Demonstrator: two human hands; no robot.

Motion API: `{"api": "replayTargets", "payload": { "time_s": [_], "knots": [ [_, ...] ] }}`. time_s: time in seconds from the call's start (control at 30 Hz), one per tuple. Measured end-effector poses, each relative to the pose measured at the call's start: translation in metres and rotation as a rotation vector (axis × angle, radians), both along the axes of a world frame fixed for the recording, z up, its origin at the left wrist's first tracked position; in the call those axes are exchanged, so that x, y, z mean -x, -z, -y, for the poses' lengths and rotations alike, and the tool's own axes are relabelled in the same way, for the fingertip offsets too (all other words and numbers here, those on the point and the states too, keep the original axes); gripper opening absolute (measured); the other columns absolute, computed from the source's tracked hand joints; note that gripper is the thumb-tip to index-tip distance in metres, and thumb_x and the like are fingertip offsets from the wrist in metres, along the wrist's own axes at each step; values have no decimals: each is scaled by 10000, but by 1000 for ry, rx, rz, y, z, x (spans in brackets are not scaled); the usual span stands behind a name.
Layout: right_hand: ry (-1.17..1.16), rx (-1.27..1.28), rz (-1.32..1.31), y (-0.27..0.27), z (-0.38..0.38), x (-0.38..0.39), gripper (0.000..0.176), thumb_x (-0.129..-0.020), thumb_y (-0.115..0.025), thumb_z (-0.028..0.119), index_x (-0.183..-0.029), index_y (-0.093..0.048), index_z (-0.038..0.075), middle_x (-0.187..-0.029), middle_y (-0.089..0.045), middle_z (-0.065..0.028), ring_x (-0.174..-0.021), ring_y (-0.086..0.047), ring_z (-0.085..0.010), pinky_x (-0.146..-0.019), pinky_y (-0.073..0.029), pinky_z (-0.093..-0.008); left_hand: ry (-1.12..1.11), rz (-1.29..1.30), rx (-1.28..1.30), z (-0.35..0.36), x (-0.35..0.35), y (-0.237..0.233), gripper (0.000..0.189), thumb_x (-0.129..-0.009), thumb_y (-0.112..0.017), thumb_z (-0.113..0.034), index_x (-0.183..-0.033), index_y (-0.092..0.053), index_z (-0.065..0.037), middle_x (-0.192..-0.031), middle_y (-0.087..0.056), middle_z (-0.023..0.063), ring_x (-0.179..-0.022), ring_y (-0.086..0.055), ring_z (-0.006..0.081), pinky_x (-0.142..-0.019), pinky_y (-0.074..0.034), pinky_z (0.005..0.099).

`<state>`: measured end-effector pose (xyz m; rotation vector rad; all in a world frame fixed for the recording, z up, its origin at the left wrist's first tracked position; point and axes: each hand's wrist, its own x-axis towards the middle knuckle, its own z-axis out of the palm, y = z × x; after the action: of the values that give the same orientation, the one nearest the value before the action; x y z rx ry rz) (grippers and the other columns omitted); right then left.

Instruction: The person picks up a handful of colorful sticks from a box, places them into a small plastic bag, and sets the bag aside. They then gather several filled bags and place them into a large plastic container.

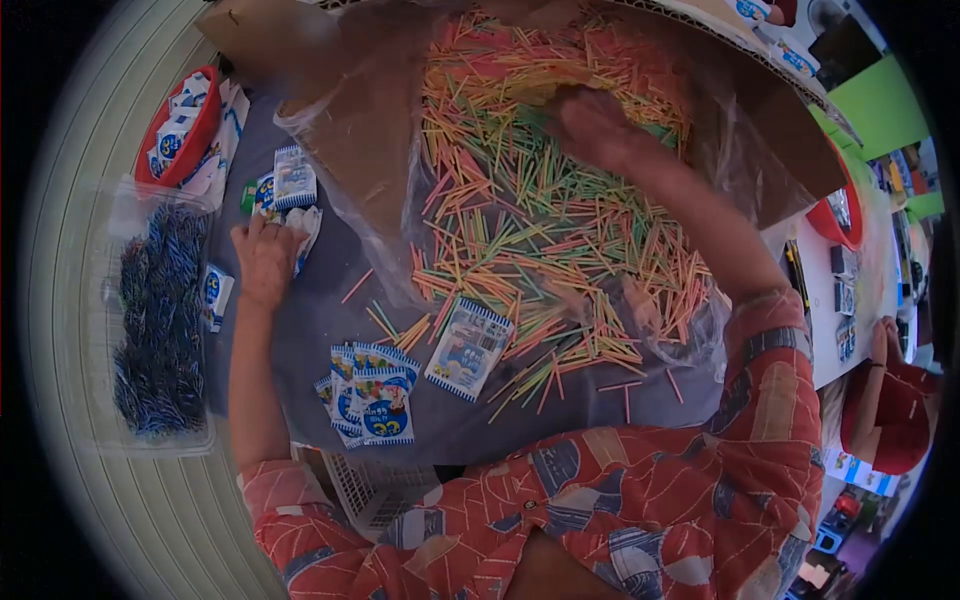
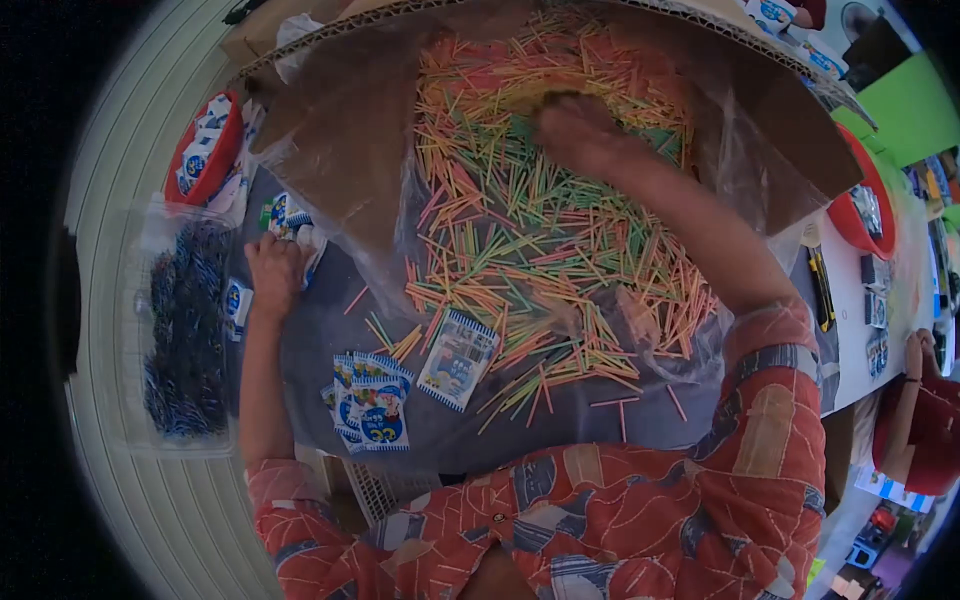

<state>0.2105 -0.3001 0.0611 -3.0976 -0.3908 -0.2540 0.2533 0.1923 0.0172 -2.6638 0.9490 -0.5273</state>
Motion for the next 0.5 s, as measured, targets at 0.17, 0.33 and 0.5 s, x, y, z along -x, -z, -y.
{"api": "replayTargets", "payload": {
  "time_s": [0.17, 0.33, 0.5],
  "knots": [
    [134, 295, -20, 14, -21, -39, 245, -862, -593, 210, -1084, -688, 173, -1150, -663, -124, -1055, -645, -278, -886, -490, -493, -56, 236, 137, 54, 69, -62, 294, -815, -727, -304, -981, -686, -64, -955, -608, 81, -958, -540, 279, -839, -362, 463],
    [173, 236, 20, 13, -21, -44, 261, -856, -604, 229, -1100, -684, 176, -1163, -659, -117, -1052, -646, -272, -891, -487, -501, -11, -412, 399, 152, 219, -65, 310, -815, -742, -283, -1000, -670, -44, -979, -592, 114, -907, -573, 299, -703, -475, 411],
    [188, 203, 176, 12, -19, -52, 281, -850, -615, 247, -1115, -680, 178, -1176, -655, -109, -1049, -647, -265, -896, -483, -510, -57, -334, 455, 191, 250, -10, 241, -736, -740, -109, -944, -651, -25, -876, -580, 127, -845, -607, 326, -675, -509, 416]
  ]
}}
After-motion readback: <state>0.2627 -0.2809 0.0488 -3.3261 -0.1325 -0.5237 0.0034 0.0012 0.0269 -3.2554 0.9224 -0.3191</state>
